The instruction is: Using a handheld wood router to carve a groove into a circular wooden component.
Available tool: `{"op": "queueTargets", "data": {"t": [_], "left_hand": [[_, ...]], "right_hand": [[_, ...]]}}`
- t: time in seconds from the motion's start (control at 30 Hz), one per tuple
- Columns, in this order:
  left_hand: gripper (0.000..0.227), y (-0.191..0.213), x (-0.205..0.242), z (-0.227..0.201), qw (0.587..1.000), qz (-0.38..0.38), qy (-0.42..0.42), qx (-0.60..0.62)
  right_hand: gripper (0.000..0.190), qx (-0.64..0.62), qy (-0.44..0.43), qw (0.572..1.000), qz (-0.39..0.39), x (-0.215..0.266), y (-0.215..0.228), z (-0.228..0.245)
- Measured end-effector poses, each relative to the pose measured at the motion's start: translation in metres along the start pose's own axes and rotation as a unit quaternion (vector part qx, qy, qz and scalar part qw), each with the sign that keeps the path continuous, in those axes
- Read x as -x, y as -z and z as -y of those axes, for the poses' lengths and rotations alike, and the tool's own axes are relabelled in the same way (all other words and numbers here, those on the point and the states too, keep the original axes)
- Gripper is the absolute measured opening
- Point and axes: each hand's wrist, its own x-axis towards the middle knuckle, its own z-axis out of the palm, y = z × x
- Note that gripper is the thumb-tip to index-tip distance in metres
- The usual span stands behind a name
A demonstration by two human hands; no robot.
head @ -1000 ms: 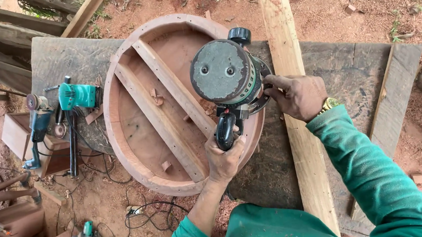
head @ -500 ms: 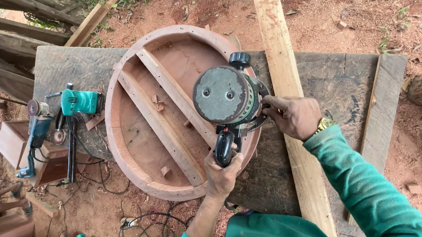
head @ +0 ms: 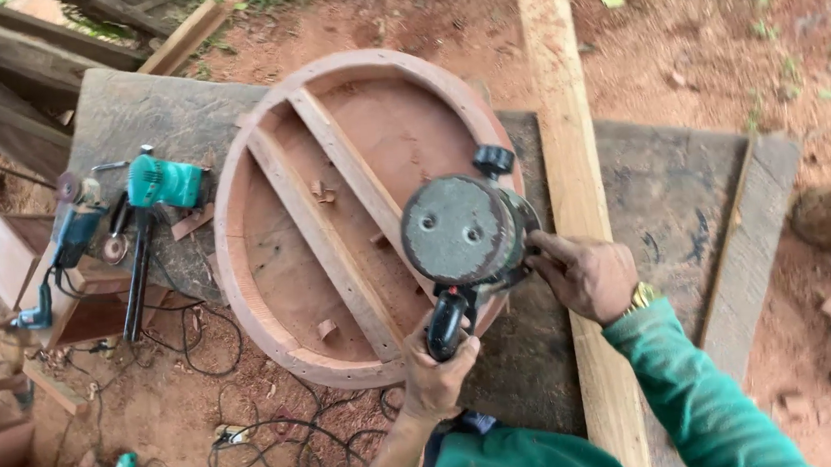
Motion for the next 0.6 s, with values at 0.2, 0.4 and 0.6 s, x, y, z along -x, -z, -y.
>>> {"op": "queueTargets", "data": {"t": [0.2,0.4,0.6], "left_hand": [[0.015,0.011,0.013,-0.014,1.0,-0.005,-0.018,0.004],[0.02,0.027,0.026,0.0,1.0,0.026,0.013,-0.012],[0.021,0.004,-0.009,0.253,0.999,0.029,-0.03,0.012]], "right_hand": [[0.032,0.009,-0.02,1.0,-0.013,0.014,-0.017,0.009],[0.03,0.052,-0.054,0.997,-0.001,0.037,-0.039,0.0],[0.027,0.103,-0.146,0.984,0.0,0.044,-0.081,-0.06]]}}
